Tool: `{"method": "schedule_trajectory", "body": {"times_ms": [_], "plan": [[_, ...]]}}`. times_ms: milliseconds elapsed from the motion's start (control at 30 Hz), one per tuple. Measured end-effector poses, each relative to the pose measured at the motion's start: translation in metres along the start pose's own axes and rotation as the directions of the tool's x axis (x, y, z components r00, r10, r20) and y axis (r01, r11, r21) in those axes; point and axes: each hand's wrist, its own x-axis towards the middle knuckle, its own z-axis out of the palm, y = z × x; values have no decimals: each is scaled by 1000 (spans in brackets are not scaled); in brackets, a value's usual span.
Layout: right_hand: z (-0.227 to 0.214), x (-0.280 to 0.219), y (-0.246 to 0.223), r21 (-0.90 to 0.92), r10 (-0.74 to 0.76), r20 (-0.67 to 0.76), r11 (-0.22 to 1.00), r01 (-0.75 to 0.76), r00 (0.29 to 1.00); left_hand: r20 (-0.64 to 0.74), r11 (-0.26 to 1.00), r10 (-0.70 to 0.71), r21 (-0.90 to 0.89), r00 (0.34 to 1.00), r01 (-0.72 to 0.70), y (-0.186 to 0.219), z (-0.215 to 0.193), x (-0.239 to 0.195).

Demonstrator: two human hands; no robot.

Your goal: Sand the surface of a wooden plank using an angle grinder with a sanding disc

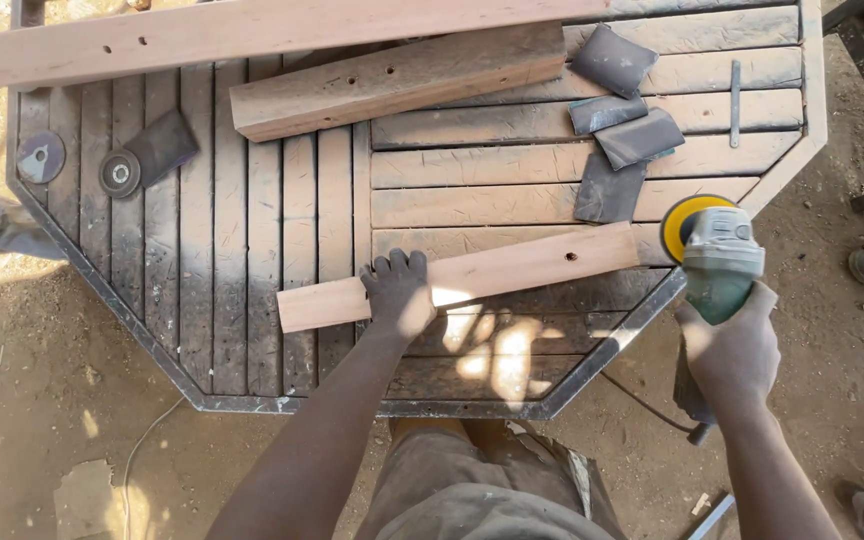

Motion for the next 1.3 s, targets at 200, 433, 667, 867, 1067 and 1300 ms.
{"method": "schedule_trajectory", "body": {"times_ms": [200, 433, 667, 867, 1067, 1300], "plan": [[34, -34, 17, 198, -338, -28, 921, 337, 941, 205, 995, -20, -87, 979, 38, -2, -7, 4], [49, -93, -53, 30, -230, 331, 972, 233, 915, 295, 992, -4, -117, 955, 40, -7, -6, 11], [44, -46, 19, 11, -96, 156, 995, 95, 983, 216, 999, -16, -42, 976, 26, -8, 7, 9], [0, -41, 5, 76, 92, -4, 993, -91, 996, 130, 999, -8, 50, 992, 1, -3, 14, 7], [56, -87, -19, -175, -115, 180, 974, 147, 977, 241, 983, -15, -174, 970, 58, -5, -15, -8], [85, -116, -58, -12, -378, 386, 910, 415, 841, 249, 952, -307, 67, 918, 300, -108, -31, -56]]}}
